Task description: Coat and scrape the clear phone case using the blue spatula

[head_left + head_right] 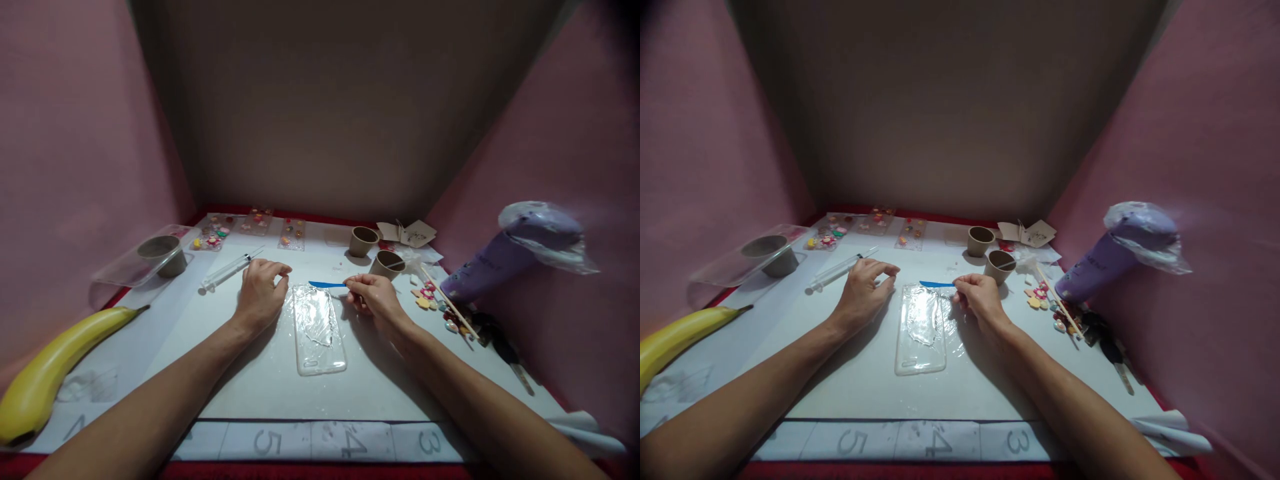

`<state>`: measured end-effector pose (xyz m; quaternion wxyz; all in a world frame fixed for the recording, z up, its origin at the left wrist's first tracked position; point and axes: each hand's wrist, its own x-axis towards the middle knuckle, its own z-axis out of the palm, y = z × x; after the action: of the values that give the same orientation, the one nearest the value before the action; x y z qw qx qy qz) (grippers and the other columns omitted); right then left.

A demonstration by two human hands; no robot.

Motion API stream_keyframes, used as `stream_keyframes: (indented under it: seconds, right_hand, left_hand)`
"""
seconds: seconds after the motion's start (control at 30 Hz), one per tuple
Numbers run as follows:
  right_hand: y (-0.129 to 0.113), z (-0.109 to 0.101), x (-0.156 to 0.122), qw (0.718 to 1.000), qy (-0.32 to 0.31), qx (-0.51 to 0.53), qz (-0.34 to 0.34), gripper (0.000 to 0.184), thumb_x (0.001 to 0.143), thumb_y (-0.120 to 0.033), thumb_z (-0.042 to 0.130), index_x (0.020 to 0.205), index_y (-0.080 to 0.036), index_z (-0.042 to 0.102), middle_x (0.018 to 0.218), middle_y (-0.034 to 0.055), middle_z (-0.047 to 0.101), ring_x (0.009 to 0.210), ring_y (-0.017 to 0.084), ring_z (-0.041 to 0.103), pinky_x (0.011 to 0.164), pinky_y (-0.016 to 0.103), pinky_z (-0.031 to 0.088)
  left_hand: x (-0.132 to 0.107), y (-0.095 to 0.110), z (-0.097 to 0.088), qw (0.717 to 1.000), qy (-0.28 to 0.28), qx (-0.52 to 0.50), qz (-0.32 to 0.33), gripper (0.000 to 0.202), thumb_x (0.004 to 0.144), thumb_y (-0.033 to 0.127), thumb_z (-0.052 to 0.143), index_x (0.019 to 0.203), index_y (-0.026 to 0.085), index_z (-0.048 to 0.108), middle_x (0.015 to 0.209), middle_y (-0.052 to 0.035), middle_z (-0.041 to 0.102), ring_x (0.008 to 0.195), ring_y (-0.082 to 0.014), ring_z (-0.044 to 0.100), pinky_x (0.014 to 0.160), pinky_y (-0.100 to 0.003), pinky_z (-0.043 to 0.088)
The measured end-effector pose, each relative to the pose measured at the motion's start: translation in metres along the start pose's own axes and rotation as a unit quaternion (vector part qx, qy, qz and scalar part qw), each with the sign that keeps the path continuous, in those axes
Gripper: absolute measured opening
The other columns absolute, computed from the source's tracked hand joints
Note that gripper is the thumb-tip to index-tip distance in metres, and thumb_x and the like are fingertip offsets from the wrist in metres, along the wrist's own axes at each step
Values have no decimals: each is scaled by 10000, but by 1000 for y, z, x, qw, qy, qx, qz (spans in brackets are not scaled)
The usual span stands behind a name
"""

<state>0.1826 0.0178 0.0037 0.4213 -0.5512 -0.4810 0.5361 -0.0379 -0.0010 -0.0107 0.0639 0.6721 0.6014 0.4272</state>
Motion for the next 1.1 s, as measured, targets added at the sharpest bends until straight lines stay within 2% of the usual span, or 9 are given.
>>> stream_keyframes:
  seconds: [0.3, 0.47, 0.7, 0.87, 1.1]
  right_hand:
    - [1, -17, -2, 1000, 19, 5, -1, 153, 634, -273, 667, 665, -142, 593, 476, -13, 562, 337, 36, 306, 310, 168, 160]
    - [3, -16, -2, 1000, 15, 5, 0, 146, 641, -273, 665, 657, -147, 592, 483, -15, 561, 344, 39, 310, 314, 172, 175]
    - [6, -6, -14, 999, -22, -44, -2, 178, 681, -317, 666, 697, -148, 614, 477, -13, 567, 365, 61, 399, 331, 169, 221]
    - [5, -6, -26, 996, -65, -56, -6, 232, 699, -378, 678, 709, -157, 607, 469, -17, 574, 336, 68, 400, 333, 187, 256]
    - [9, -11, -16, 996, 11, -75, -54, 189, 731, -339, 647, 712, -155, 612, 496, -19, 577, 382, 65, 433, 366, 177, 286]
  left_hand:
    - [-1, 0, 0, 1000, 0, 6, 4, 183, 790, 107, 546, 855, 216, 678, 903, -24, 690, 982, -228, 536, 874, -397, 415]
    - [-1, 0, 1, 1000, 2, 13, 7, 181, 794, 114, 549, 861, 218, 681, 904, -27, 692, 977, -232, 541, 877, -399, 414]
    - [-1, 2, 0, 1000, 2, 12, 7, 181, 790, 111, 546, 852, 220, 676, 893, -22, 690, 976, -233, 542, 878, -398, 414]
    - [-1, 1, 1, 1000, -3, 7, 10, 177, 800, 121, 533, 858, 216, 671, 903, -23, 691, 985, -227, 534, 900, -401, 408]
    - [-1, -1, 1, 1000, 1, 3, 11, 174, 800, 121, 539, 857, 207, 679, 904, -32, 689, 984, -228, 532, 898, -405, 410]
